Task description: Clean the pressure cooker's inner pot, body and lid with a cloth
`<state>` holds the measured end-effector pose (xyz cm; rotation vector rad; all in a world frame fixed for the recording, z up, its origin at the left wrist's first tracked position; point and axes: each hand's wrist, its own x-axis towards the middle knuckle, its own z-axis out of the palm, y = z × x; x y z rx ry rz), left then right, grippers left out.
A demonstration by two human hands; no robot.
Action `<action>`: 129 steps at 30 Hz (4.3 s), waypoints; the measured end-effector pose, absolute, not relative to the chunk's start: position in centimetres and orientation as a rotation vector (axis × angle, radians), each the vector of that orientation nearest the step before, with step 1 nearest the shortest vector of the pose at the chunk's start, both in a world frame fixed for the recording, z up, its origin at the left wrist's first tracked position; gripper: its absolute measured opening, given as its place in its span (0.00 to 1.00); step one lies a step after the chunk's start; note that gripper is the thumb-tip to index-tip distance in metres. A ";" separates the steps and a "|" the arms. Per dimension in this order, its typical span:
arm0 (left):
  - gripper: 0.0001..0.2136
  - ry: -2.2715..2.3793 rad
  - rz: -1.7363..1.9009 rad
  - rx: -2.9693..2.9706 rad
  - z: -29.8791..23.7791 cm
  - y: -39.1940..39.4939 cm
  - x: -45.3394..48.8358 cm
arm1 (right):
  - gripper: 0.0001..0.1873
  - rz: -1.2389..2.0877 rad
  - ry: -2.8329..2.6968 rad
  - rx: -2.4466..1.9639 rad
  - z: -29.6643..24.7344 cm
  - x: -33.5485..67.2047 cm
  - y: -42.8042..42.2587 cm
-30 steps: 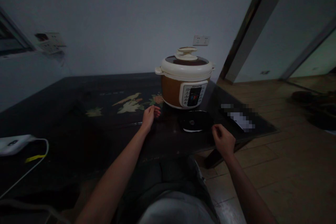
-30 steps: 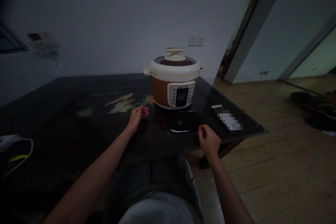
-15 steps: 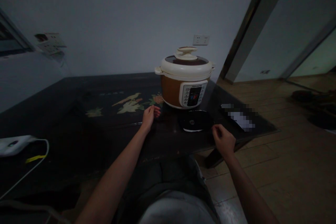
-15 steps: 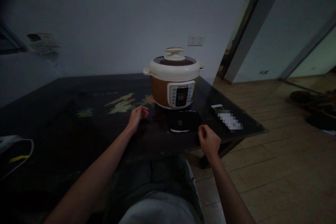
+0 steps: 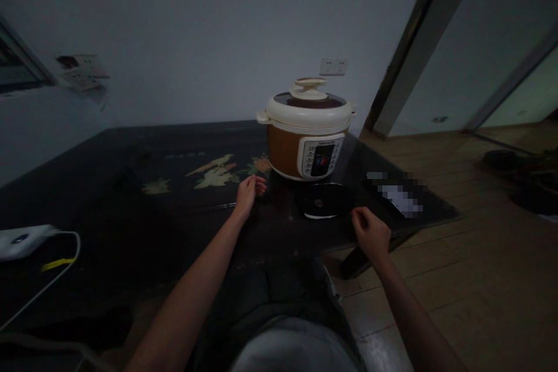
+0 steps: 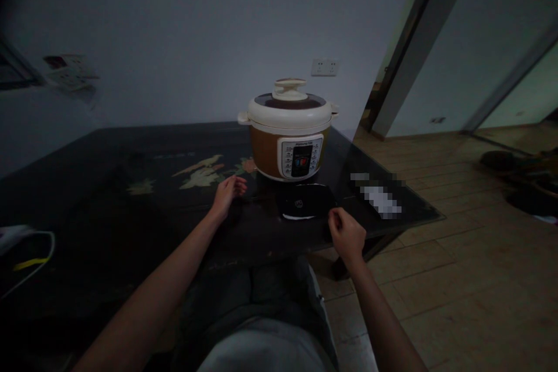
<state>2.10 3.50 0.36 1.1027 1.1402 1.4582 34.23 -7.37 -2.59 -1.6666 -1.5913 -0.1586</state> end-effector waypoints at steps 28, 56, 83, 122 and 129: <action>0.18 1.138 1.466 1.117 0.3 3.6 2.2 | 0.14 -0.157 -1.594 -1.695 -2.6 34.3 -7.3; 0.17 1.136 1.457 1.108 0.3 3.5 2.2 | 0.14 -0.135 -1.593 -1.710 -2.3 34.1 -7.3; 0.17 1.127 1.461 1.099 0.1 3.6 2.1 | 0.14 -0.477 -1.675 -1.259 -3.5 41.8 -9.4; 0.16 1.137 1.464 1.110 0.7 3.0 2.1 | 0.26 -0.483 -1.597 -1.735 -3.7 50.2 -2.5; 0.17 1.138 1.463 1.111 0.6 3.0 2.1 | 0.28 -0.489 -1.663 -1.838 -4.2 50.5 -2.4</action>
